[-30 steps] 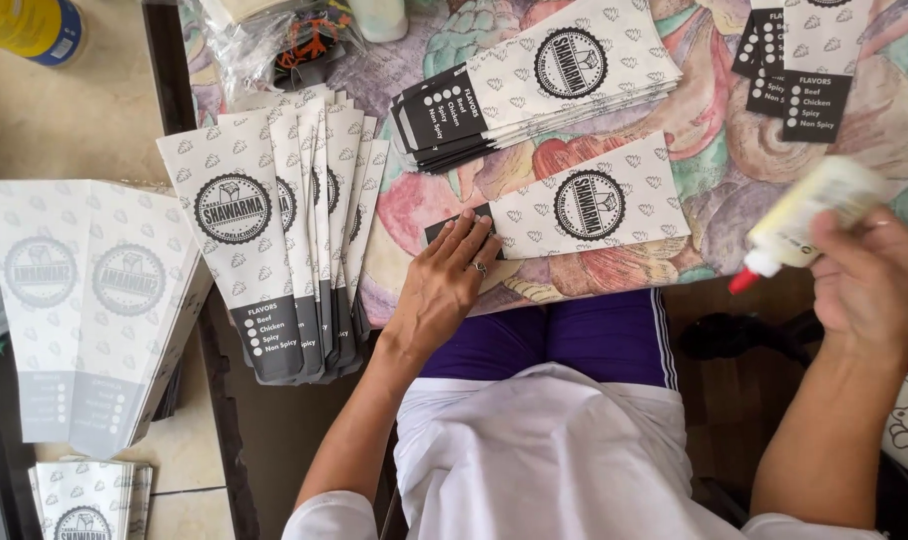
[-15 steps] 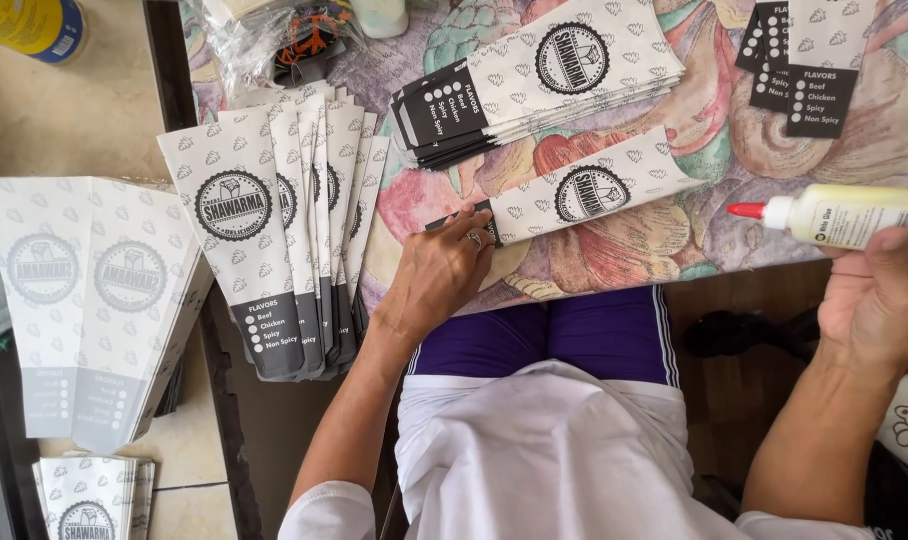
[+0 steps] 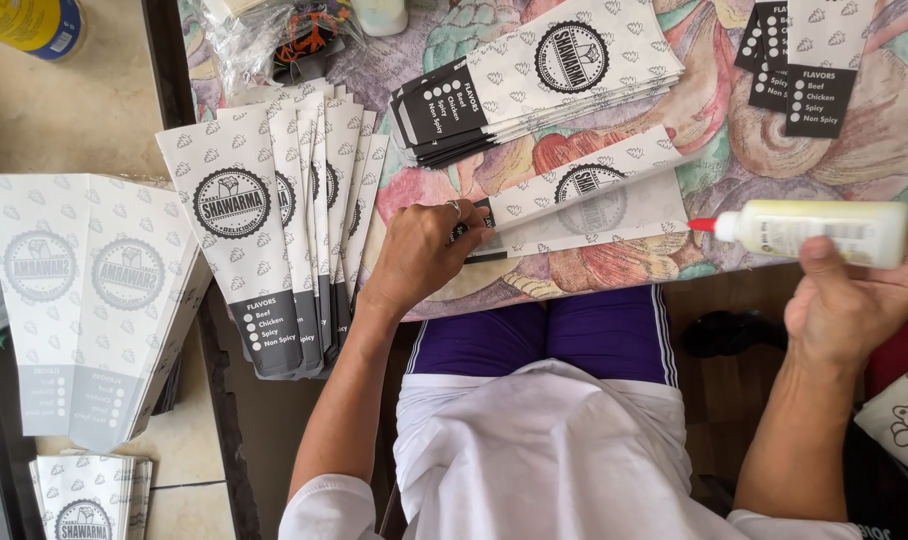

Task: Applying glue to the edges of paper food sleeves and folding them to assemble the packaging.

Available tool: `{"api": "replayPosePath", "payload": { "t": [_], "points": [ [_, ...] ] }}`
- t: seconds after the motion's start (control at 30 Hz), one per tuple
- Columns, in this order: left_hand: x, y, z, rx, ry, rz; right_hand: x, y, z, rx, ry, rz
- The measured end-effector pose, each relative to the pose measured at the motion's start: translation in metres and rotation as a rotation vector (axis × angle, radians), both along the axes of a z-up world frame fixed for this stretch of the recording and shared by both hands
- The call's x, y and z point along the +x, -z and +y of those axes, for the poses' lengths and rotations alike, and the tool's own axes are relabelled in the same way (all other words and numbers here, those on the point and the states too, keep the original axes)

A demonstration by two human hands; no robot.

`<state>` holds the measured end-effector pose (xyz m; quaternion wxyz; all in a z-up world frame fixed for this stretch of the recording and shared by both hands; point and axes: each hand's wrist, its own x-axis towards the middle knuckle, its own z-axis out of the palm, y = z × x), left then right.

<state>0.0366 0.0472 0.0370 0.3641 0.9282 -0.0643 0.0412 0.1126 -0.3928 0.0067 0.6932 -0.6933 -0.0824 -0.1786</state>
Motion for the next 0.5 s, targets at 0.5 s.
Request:
{"api": "replayPosePath", "payload": {
  "t": [0.5],
  "points": [
    [0.001, 0.000, 0.001, 0.021, -0.034, -0.007, 0.003, 0.012, 0.004, -0.147, 0.079, 0.059]
  ]
}}
